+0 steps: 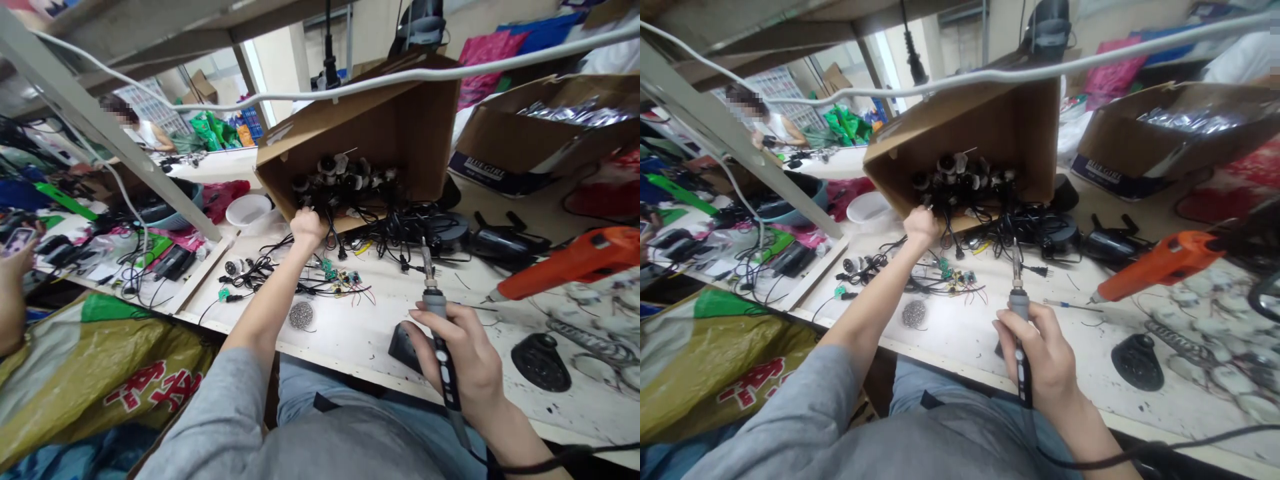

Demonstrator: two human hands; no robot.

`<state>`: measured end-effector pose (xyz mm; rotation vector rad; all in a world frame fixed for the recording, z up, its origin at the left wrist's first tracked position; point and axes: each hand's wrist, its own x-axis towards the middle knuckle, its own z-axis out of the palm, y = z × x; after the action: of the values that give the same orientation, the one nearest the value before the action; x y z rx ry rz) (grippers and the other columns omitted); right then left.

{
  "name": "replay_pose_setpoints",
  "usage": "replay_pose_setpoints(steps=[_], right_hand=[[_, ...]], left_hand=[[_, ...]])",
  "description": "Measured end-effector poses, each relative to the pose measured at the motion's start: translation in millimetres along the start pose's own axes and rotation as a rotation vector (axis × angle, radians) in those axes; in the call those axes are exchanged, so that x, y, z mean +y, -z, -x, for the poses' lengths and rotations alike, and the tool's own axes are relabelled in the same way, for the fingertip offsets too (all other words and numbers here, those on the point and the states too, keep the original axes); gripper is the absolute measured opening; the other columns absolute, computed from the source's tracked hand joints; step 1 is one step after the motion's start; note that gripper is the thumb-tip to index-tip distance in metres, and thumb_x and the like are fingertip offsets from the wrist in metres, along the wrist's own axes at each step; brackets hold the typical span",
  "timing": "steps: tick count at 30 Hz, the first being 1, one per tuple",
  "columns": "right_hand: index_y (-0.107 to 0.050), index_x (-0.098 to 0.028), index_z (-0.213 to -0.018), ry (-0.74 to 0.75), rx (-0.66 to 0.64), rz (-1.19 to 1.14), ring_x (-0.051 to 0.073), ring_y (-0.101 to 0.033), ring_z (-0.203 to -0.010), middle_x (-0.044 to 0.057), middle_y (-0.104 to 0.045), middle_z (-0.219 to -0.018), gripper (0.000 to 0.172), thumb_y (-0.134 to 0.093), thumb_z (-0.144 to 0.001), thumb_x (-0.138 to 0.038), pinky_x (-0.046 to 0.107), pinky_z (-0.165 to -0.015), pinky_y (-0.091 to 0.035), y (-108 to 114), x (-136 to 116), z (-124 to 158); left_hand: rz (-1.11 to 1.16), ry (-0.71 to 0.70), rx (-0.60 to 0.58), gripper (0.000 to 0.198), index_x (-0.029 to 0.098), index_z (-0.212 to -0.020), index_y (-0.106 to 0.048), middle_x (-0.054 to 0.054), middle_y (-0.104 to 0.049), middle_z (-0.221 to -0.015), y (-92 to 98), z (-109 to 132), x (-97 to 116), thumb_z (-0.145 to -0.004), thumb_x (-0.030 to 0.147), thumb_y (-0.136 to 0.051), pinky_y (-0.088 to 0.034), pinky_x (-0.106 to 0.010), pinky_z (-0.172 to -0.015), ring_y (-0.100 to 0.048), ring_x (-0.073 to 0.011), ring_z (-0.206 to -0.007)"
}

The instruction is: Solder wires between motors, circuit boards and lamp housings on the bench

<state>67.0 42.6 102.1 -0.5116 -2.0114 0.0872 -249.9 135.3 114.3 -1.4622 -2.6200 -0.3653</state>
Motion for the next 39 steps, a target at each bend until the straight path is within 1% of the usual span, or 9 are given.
replay_pose_setpoints(steps=[3,5,7,12,18,23,30,33,39], right_hand=[[-0.062,-0.020,-0.116,-0.023,0.015,0.016,0.019,-0.069,-0.089,0.007,-0.064,-0.102,0.032,-0.071,-0.088,-0.007,0.028,-0.071,-0.060,5.1,4.5,5.8],[-0.062,-0.019,-0.117,-0.038,0.032,0.015,0.019,-0.069,-0.089,0.008,-0.064,-0.101,0.033,-0.071,-0.087,-0.007,0.028,-0.072,-0.060,5.3,7.3,8.6],[-0.061,-0.019,-0.118,-0.053,0.040,0.010,0.019,-0.069,-0.089,0.008,-0.064,-0.101,0.034,-0.071,-0.088,-0.007,0.028,-0.071,-0.060,3.0,8.6,10.7],[-0.059,-0.019,-0.117,-0.102,0.045,-0.016,0.018,-0.066,-0.087,0.008,-0.062,-0.100,0.029,-0.069,-0.091,-0.010,0.026,-0.066,-0.058,-8.1,3.8,12.4],[-0.055,-0.022,-0.124,-0.233,0.054,-0.027,0.025,-0.067,-0.101,0.012,-0.062,-0.112,0.039,-0.074,-0.091,-0.032,0.037,-0.078,-0.061,-16.1,2.5,13.8],[-0.051,-0.022,-0.126,-0.365,-0.027,-0.063,0.023,-0.067,-0.094,0.009,-0.060,-0.107,0.046,-0.073,-0.091,-0.041,0.036,-0.076,-0.061,-13.4,9.3,26.1],[-0.046,-0.023,-0.134,-0.329,-0.035,-0.114,0.028,-0.062,-0.115,0.013,-0.057,-0.120,0.047,-0.068,-0.092,-0.020,0.045,-0.090,-0.059,-14.7,11.5,50.3],[-0.044,-0.026,-0.138,-0.270,-0.015,-0.085,0.029,-0.061,-0.120,0.014,-0.055,-0.127,0.053,-0.068,-0.092,-0.018,0.048,-0.090,-0.059,-17.1,15.2,56.4],[-0.047,-0.024,-0.137,-0.277,0.063,0.146,0.029,-0.061,-0.102,0.011,-0.054,-0.112,0.055,-0.074,-0.089,-0.031,0.046,-0.079,-0.060,-14.5,20.6,61.9]], left_hand=[[0.173,0.001,0.113,0.021,0.016,-0.087,-0.075,-0.015,-0.069,-0.108,10.9,5.9,-9.2,-0.094,0.026,-0.058,-0.050,-0.035,-0.085,-0.064,-0.0284,-0.109],[0.443,0.016,0.215,0.017,0.018,-0.079,-0.072,-0.008,-0.070,-0.095,21.7,12.9,-13.8,-0.090,0.028,-0.065,-0.050,-0.031,-0.085,-0.067,-0.0226,-0.097],[0.748,0.057,0.231,0.017,0.019,-0.075,-0.069,-0.003,-0.068,-0.080,32.6,23.9,-14.0,-0.086,0.031,-0.069,-0.052,-0.029,-0.077,-0.067,-0.0175,-0.079],[1.259,0.079,-0.039,0.031,0.018,-0.070,-0.065,0.002,-0.063,-0.063,44.2,73.1,7.0,-0.075,0.045,-0.080,-0.054,-0.026,-0.060,-0.062,-0.0137,-0.058],[1.395,0.007,-0.239,0.031,0.019,-0.069,-0.069,0.000,-0.067,-0.066,19.1,147.6,49.0,-0.072,0.048,-0.082,-0.053,-0.027,-0.062,-0.061,-0.0138,-0.061],[1.403,-0.093,-0.245,0.020,0.023,-0.069,-0.073,-0.004,-0.073,-0.078,1.5,188.1,70.6,-0.077,0.040,-0.079,-0.055,-0.034,-0.077,-0.066,-0.0195,-0.078],[1.790,0.174,-0.447,0.038,0.019,-0.067,-0.069,-0.001,-0.070,-0.077,-8.5,197.7,77.6,-0.063,0.049,-0.092,-0.052,-0.031,-0.082,-0.066,-0.0158,-0.078],[1.979,0.277,-0.499,0.042,0.016,-0.063,-0.064,-0.001,-0.068,-0.081,-10.4,196.4,80.1,-0.059,0.043,-0.096,-0.051,-0.029,-0.086,-0.065,-0.0134,-0.080],[2.145,0.302,-0.493,0.038,0.016,-0.063,-0.063,0.001,-0.063,-0.074,-15.2,194.4,83.9,-0.063,0.035,-0.095,-0.050,-0.031,-0.094,-0.057,-0.0085,-0.067]])
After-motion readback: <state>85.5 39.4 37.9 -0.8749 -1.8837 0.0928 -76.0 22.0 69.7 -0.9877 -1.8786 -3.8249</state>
